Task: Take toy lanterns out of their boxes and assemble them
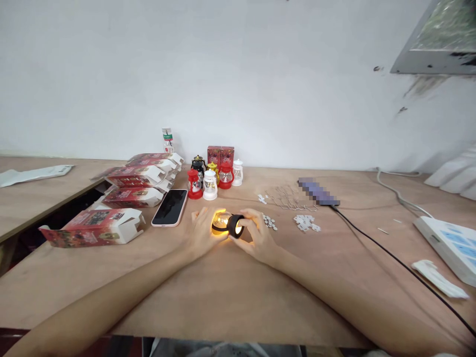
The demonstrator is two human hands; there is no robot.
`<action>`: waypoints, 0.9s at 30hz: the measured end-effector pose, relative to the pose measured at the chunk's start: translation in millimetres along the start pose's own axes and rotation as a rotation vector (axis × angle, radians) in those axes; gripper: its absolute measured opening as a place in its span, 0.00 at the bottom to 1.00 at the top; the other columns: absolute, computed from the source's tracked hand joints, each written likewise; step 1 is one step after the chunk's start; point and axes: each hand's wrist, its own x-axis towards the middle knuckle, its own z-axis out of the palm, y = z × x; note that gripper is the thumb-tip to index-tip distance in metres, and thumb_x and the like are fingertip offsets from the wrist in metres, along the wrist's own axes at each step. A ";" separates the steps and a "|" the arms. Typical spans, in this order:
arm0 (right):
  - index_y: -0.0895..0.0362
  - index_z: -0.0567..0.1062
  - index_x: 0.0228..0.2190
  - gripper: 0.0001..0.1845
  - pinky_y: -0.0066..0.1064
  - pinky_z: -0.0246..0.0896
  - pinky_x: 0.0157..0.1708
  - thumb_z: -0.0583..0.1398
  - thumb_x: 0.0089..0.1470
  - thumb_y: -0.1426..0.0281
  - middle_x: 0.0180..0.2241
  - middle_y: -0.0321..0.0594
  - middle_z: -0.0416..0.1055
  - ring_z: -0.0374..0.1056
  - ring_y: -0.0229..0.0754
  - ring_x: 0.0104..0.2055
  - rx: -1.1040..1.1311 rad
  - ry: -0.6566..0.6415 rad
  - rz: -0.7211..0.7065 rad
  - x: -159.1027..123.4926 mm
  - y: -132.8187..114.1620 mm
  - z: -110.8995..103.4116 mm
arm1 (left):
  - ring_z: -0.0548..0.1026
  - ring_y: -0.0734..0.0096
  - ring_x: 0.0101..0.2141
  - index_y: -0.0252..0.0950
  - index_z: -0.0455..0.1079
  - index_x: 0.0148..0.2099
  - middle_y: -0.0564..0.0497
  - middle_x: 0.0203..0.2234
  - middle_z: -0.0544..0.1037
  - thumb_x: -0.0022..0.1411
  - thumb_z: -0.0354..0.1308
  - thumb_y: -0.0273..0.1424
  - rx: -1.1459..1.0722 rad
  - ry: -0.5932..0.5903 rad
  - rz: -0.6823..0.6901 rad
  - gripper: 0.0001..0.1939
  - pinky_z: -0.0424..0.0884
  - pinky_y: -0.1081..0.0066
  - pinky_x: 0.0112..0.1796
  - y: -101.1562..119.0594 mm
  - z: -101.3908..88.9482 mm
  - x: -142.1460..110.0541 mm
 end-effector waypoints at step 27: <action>0.57 0.62 0.42 0.10 0.40 0.62 0.44 0.50 0.57 0.71 0.42 0.49 0.66 0.64 0.46 0.46 -0.027 0.047 0.236 3.2 25.9 -7.2 | 0.68 0.60 0.50 0.38 0.54 0.55 0.44 0.50 0.68 0.52 0.56 0.30 -0.229 -0.025 0.166 0.27 0.65 0.59 0.50 -9.7 0.5 -4.0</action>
